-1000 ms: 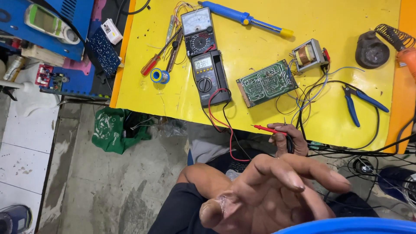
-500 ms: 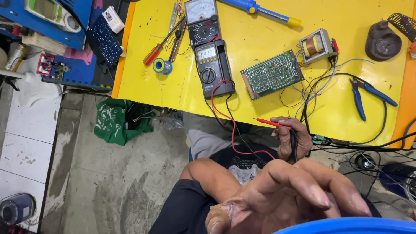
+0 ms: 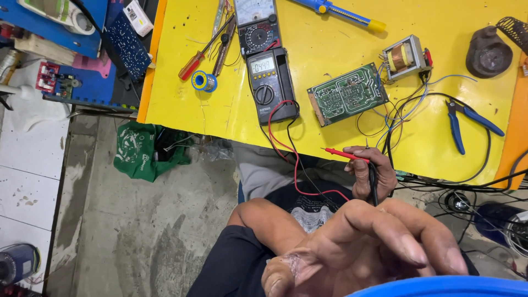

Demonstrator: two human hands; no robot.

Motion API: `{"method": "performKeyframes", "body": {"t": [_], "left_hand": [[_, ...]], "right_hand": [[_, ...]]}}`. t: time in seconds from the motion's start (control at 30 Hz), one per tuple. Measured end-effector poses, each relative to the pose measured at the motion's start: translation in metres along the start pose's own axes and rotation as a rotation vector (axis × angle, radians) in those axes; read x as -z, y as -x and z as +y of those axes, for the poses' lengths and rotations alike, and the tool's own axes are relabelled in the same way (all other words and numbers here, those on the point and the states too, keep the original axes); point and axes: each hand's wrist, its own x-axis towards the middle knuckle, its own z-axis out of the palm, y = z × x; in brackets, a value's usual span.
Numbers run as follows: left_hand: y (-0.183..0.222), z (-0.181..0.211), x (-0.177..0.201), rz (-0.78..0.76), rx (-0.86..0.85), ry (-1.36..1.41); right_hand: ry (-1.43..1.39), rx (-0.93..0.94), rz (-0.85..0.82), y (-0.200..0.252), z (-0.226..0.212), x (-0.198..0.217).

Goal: Testing and repairing a circuit board using a multimeter and soldering iron on a workbench.

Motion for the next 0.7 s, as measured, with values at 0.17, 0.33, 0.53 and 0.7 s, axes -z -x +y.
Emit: {"method": "performKeyframes", "body": {"t": [0.17,0.33,0.53,0.7], "left_hand": [[-0.001,0.000,0.011,-0.017,0.048,0.020],[-0.005,0.008,0.035,-0.023,-0.019,-0.134],[-0.047,0.027,0.083,-0.116,-0.113,-0.473],[-0.064,0.070,0.131,-0.020,-0.242,-1.410]], "right_hand": [[0.032,-0.020,0.038,-0.007,-0.006,0.001],[-0.074,0.081,0.043,-0.021,0.010,-0.003],[-0.119,0.127,0.037,-0.029,0.031,0.010],[0.179,0.349,0.009,-0.044,0.018,0.025]]}}
